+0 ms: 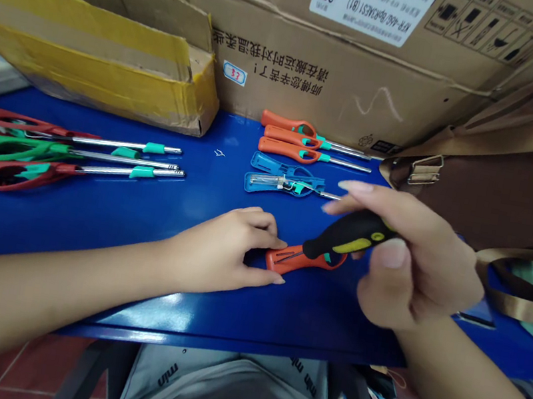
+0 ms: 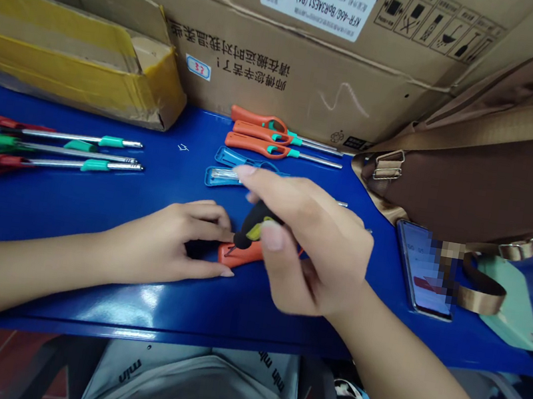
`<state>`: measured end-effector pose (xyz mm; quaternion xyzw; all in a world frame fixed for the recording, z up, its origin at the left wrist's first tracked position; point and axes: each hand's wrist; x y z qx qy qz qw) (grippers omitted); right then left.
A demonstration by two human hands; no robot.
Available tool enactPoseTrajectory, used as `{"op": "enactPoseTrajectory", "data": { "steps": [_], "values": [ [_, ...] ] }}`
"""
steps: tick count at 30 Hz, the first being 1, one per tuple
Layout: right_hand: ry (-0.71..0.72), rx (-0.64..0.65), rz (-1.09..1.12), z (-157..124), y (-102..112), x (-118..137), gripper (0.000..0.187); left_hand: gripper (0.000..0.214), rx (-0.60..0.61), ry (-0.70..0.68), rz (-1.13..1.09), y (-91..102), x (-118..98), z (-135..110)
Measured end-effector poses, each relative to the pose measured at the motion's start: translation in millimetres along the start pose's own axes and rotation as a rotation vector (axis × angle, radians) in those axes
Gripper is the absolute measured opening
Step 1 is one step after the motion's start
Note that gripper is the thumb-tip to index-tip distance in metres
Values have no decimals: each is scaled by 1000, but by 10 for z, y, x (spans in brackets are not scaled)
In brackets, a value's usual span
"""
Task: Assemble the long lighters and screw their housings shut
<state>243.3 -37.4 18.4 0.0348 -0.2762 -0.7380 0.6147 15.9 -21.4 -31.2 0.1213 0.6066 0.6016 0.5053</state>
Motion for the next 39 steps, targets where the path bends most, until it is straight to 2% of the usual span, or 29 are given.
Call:
{"op": "enactPoseTrajectory", "data": {
  "steps": [4,7,9,13,15,18,21,25,28,31,35,39],
  "values": [
    [-29,24,125,22,6,9,38,30,7,12,-4,-2,-6,4],
    [62,42,42,48,1,19,30,26,18,15,-16,2,-7,4],
    [65,54,-2,51,-6,30,30,24,20,14,-20,8,-9,4],
    [-55,73,93,41,-18,46,37,27,15,15,-12,9,-8,6],
    [-55,78,130,37,-9,40,33,28,15,15,-16,3,-5,7],
    [-15,44,52,23,6,33,33,25,22,18,-27,-3,-1,5],
    [-80,49,46,0,-7,50,38,25,24,17,-15,3,-5,-1],
    [-159,43,144,-4,-42,50,43,26,20,22,-3,12,-8,-1],
    [-73,28,87,17,-30,22,36,28,20,22,-3,10,-7,7],
    [-30,73,14,27,-10,31,31,25,28,23,-16,9,-9,11],
    [-80,71,127,17,-39,80,39,28,32,27,-14,14,-16,7],
    [-22,81,200,50,-55,72,38,28,24,36,-12,19,-24,4]
  ]
}}
Point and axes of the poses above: each hand's wrist, its own z-axis towards the middle knuckle, its own y-axis out of the back of the hand, x = y × z, and after that the axes turned 12 degrees about z, right-handed
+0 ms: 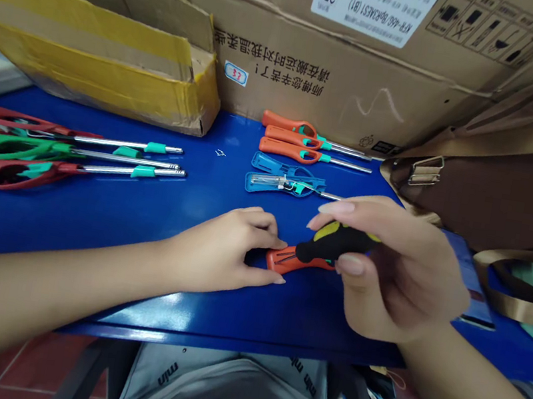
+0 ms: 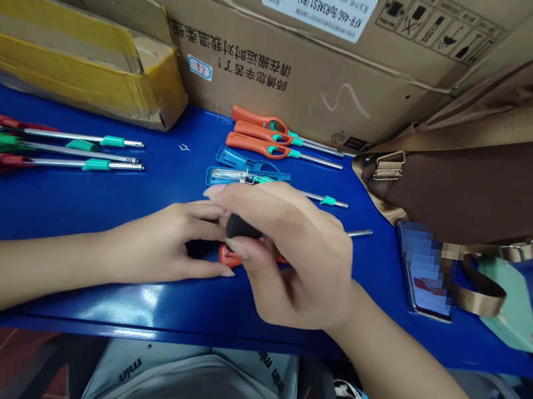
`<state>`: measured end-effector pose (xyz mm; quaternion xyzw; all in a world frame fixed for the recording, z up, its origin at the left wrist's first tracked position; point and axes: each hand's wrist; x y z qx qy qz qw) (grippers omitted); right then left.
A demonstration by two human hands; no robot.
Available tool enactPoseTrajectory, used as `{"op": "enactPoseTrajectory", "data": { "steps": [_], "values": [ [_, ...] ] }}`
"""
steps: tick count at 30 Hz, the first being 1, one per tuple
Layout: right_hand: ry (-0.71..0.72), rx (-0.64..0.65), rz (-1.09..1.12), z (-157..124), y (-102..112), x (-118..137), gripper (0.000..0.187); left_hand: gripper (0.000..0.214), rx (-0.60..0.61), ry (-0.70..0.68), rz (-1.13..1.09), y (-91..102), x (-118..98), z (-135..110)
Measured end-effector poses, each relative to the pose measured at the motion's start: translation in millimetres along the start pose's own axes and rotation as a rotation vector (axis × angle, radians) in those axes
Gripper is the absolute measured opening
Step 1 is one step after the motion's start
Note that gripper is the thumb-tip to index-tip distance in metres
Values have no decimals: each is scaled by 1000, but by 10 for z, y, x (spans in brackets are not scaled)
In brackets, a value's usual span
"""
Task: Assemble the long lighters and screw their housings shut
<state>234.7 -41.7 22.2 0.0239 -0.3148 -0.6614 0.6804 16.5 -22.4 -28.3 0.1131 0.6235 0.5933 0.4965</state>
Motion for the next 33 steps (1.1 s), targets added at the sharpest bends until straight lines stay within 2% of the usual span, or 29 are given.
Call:
{"op": "enactPoseTrajectory", "data": {
  "steps": [4,7,13,19,22,25,29,33],
  "values": [
    [61,81,-88,49,67,3,29,25,1,-10,18,-4,-11,-4],
    [55,130,-112,43,86,31,35,25,0,-18,39,-9,-23,-4],
    [-35,35,45,-26,-4,27,50,21,-23,-10,103,-11,-63,-8],
    [60,-72,-99,9,-7,-5,40,21,-18,-4,167,-21,-85,-3],
    [23,8,-112,18,29,24,42,23,-18,-5,188,-15,-98,-1],
    [-61,107,-23,7,37,51,47,22,-32,6,180,-9,-115,-5],
    [-5,44,59,-3,-11,42,44,16,-59,10,143,-12,-139,5],
    [37,0,-84,5,-18,17,36,20,-63,-4,128,-24,-151,27]
  ]
}}
Point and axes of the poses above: each hand's wrist, its own z-axis towards the middle knuckle, its own y-axis out of the back of the hand, x = y × z, and after that the axes turned 12 degrees about z, right-handed
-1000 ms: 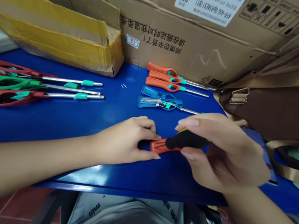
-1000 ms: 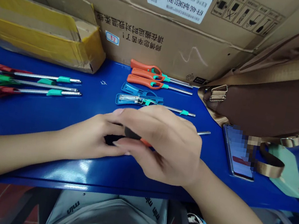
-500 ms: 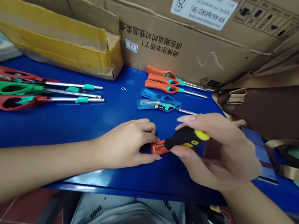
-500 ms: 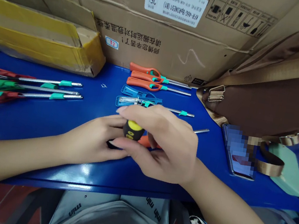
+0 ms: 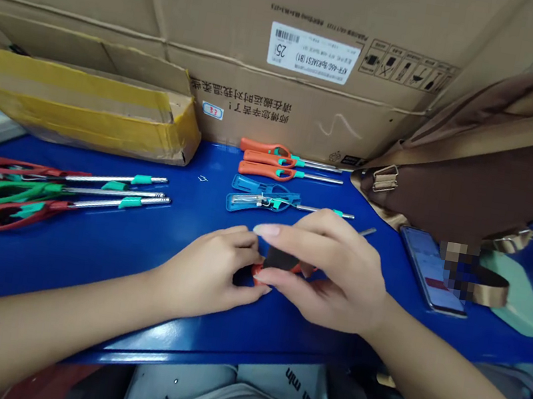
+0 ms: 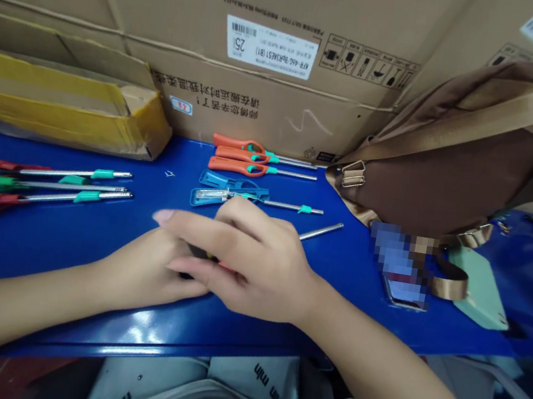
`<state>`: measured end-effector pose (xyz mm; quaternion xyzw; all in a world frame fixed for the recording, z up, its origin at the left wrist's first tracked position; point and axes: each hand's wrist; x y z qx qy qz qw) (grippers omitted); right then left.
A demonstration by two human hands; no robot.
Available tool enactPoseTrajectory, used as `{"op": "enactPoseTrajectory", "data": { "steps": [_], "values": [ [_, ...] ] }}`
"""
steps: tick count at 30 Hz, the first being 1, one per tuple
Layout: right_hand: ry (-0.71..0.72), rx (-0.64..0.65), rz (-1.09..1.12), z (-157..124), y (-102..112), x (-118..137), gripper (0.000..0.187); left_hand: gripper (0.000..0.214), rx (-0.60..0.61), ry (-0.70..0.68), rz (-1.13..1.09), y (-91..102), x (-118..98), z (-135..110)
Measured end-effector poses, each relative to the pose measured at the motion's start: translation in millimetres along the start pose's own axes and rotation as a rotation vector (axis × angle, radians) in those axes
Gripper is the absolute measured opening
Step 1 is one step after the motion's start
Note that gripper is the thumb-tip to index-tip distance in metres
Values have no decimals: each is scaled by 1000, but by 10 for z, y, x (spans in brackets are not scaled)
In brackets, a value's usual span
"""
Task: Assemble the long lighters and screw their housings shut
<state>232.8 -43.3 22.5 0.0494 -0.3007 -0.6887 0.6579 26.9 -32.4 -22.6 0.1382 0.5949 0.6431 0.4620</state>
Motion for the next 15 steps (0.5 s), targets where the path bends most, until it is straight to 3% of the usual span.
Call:
{"op": "enactPoseTrajectory", "data": {
  "steps": [5,9,15],
  "values": [
    [4,103,80,-17,22,3,39,17,-12,-4,30,7,-15,2],
    [-32,89,139,-32,-31,48,44,12,-37,-8,61,21,-46,-11],
    [-20,85,4,-15,-77,85,33,13,-46,12,71,-21,-79,-24]
  ]
}}
Point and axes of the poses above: each hand's wrist, its own z-axis towards the middle knuckle, its own y-axis out of the back of the hand, x = y × z, and after that the axes turned 12 degrees about z, right-handed
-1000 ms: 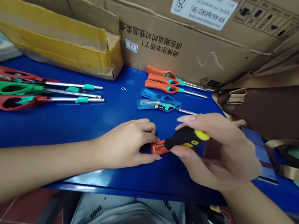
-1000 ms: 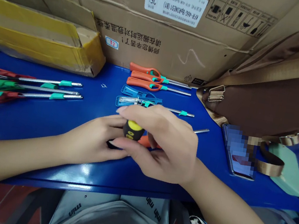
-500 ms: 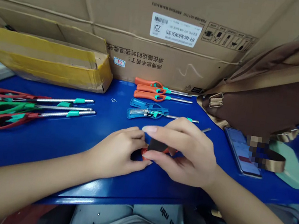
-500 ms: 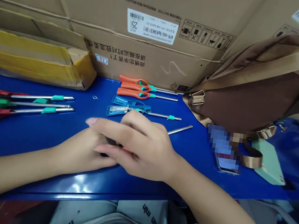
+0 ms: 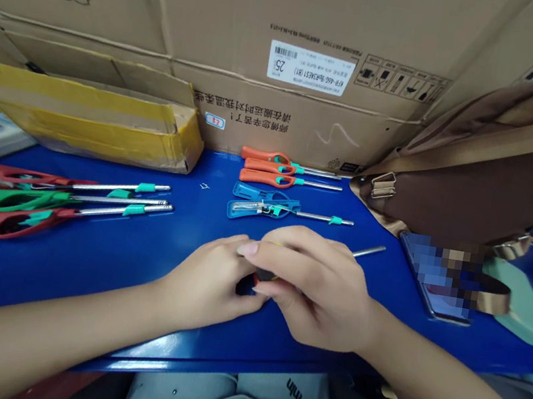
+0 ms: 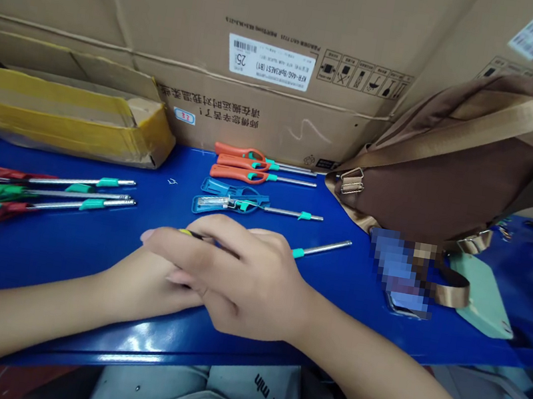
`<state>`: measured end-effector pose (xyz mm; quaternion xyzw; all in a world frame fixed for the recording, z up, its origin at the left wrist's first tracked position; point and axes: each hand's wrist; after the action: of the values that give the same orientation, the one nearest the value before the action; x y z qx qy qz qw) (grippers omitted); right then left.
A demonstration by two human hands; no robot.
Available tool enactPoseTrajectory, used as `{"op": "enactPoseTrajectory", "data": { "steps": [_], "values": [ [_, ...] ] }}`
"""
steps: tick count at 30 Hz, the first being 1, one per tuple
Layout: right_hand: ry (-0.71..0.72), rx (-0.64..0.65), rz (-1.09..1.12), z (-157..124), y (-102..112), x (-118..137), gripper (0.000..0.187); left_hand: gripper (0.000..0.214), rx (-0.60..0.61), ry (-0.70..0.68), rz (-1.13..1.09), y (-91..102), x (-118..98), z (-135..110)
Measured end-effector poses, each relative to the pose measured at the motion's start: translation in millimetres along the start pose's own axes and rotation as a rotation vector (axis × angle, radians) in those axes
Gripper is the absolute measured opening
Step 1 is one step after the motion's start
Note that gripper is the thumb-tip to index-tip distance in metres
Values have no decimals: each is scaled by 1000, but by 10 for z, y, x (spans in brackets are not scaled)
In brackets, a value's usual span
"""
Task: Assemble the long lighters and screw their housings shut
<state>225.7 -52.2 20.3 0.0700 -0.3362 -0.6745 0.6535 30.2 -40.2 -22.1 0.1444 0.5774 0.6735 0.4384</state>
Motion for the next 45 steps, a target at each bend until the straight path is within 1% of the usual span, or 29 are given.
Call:
{"op": "enactPoseTrajectory", "data": {
  "steps": [3,6,8,10,14,16,18,19,22,25,28,32,36,40,45],
  "values": [
    [-12,-9,-54,-10,2,8,26,15,-8,29,-12,-34,-11,-3],
    [-56,12,-46,-26,29,10,30,11,5,45,-4,-38,-8,-8],
    [-84,-8,24,-26,76,-3,34,11,21,36,42,-14,3,-10],
    [-171,-113,127,-11,148,-33,37,13,47,32,104,27,21,-10],
    [-406,-502,362,53,312,-160,38,19,117,74,172,104,72,2],
    [-466,-623,443,81,367,-254,36,27,115,80,165,112,99,12],
    [-558,-703,494,90,385,-353,32,39,116,46,137,96,126,22],
    [-609,-735,522,87,382,-399,32,41,125,21,121,84,139,27],
    [-746,-814,648,57,344,-504,31,30,167,-41,88,55,185,38],
    [-807,-886,778,26,318,-554,27,22,168,-61,74,74,264,43],
    [-814,-918,835,17,331,-575,24,24,156,-85,57,163,385,51],
    [-826,-937,884,19,371,-592,21,26,44,-32,57,347,564,107],
    [-836,-957,924,-4,360,-620,18,32,-43,48,91,471,751,267],
    [-896,-932,962,-60,314,-700,16,38,-100,100,126,475,996,542],
    [-979,-865,965,-125,361,-877,14,30,-133,135,212,347,1346,936]
  ]
}}
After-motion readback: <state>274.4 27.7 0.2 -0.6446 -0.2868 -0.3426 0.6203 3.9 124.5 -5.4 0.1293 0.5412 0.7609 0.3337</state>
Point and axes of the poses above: each hand's wrist, its own z-axis towards the middle knuckle, its own y-axis out of the back of the hand, x = y × z, and after that the axes turned 12 degrees about z, right-handed
